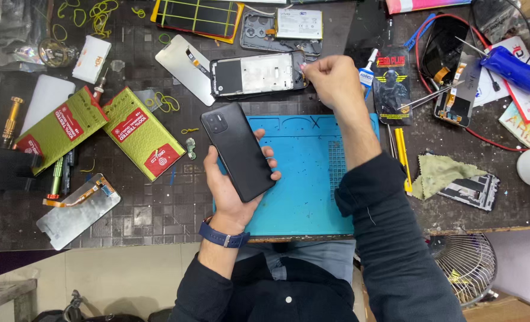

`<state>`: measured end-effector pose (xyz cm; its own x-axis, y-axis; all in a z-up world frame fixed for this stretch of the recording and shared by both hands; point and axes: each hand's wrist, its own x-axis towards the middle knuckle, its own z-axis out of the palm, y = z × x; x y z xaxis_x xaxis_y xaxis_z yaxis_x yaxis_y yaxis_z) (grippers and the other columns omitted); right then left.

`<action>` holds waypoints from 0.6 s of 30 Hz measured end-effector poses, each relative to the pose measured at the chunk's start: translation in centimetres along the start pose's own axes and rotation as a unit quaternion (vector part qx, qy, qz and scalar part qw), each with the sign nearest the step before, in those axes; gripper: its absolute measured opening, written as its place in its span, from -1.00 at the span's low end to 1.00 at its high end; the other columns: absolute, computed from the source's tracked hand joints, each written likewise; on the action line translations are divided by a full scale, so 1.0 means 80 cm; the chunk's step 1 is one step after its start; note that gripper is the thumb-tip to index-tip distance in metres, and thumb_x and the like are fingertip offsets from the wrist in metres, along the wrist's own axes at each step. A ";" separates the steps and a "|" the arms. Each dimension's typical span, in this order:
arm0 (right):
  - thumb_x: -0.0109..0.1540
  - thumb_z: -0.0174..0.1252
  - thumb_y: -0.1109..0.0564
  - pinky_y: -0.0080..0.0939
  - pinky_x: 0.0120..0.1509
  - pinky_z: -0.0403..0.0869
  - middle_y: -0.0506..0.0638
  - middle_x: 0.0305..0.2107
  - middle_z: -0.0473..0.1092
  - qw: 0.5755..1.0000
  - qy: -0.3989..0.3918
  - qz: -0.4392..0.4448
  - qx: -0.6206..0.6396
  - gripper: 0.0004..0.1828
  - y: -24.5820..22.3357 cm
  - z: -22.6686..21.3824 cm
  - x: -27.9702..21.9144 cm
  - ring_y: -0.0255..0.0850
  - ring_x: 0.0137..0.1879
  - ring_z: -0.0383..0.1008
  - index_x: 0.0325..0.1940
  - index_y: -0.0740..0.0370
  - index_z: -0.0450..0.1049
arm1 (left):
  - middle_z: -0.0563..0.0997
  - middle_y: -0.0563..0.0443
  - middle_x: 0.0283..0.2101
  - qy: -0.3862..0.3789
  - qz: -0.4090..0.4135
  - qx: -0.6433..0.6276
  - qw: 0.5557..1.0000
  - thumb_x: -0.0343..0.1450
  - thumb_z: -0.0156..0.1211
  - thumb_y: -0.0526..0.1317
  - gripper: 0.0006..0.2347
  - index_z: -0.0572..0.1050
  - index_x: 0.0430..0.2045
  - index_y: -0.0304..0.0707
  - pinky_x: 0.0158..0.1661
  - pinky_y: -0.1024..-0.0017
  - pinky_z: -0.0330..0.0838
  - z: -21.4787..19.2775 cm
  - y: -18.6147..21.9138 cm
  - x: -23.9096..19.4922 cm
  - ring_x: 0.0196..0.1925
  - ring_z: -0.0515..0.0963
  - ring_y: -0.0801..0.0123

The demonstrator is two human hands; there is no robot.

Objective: The person cleans the interior of a disassembled smartphone using a toothbrush and a cloth, then uses a yellow plastic tool to pry open the back cover of another smartphone. The person handles multiple phone parts and tools on a cluttered workbench.

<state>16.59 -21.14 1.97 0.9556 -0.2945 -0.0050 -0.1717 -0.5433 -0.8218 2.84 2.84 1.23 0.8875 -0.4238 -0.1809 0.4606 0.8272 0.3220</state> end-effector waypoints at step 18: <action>0.10 0.39 -0.01 0.07 -0.17 0.48 0.09 -0.40 0.53 0.954 0.033 -0.079 -0.286 -0.78 -0.026 -0.033 -0.128 0.06 -0.27 0.57 -0.36 0.17 0.63 | 0.52 -0.16 -0.19 0.007 -0.006 -0.027 1.000 0.47 -0.32 0.32 -0.31 0.35 0.17 -0.37 -0.16 0.20 0.40 0.002 0.001 0.001 -0.17 0.49 0.18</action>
